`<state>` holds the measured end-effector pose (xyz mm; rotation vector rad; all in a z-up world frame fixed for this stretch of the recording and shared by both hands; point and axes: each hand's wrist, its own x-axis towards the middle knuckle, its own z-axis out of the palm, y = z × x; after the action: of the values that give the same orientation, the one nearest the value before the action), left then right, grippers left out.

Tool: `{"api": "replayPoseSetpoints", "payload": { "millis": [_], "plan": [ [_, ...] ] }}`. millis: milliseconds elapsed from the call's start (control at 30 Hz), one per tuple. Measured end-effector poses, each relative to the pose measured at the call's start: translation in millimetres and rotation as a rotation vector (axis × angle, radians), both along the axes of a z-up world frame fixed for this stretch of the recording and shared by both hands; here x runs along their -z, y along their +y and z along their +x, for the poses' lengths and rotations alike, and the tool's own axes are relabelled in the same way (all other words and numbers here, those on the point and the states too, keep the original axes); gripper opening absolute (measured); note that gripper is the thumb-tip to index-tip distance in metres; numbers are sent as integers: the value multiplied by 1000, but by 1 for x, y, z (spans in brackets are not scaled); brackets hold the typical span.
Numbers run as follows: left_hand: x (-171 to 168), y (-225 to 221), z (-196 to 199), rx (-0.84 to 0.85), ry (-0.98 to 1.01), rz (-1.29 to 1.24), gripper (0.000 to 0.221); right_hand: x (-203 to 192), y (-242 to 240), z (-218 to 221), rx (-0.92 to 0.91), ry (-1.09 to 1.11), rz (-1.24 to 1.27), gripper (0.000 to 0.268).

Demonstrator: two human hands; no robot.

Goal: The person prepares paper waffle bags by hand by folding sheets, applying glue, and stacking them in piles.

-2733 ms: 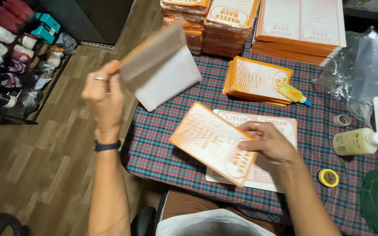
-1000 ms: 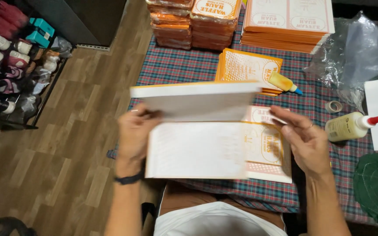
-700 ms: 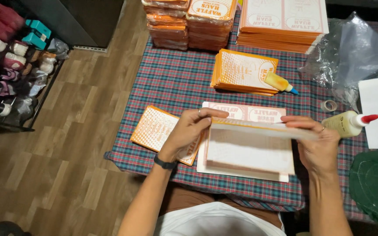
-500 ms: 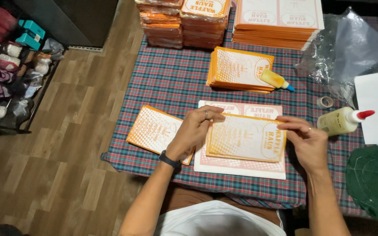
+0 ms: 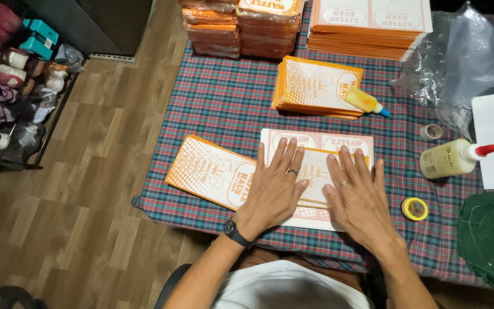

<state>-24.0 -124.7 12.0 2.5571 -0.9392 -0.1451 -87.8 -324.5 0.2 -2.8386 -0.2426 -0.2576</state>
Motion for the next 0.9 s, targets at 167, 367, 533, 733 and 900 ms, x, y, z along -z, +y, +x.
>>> {"api": "replayPoseSetpoints", "payload": {
  "millis": [167, 367, 533, 733, 900],
  "plan": [
    [25, 1, -6, -5, -56, 79, 68, 13, 2, -6, 3, 152, -77, 67],
    [48, 2, -7, -5, -98, 96, 74, 42, -10, -6, 11, 186, -89, 76],
    [54, 3, -9, -24, -138, 39, 75, 50, -11, -5, -5, 151, -123, 80],
    [37, 18, -12, 9, -370, 14, 78, 41, -8, -4, -18, 139, -184, 87],
    [12, 103, 10, -72, -353, -201, 60, 29, -8, -6, -30, 204, -64, 97]
  ]
}}
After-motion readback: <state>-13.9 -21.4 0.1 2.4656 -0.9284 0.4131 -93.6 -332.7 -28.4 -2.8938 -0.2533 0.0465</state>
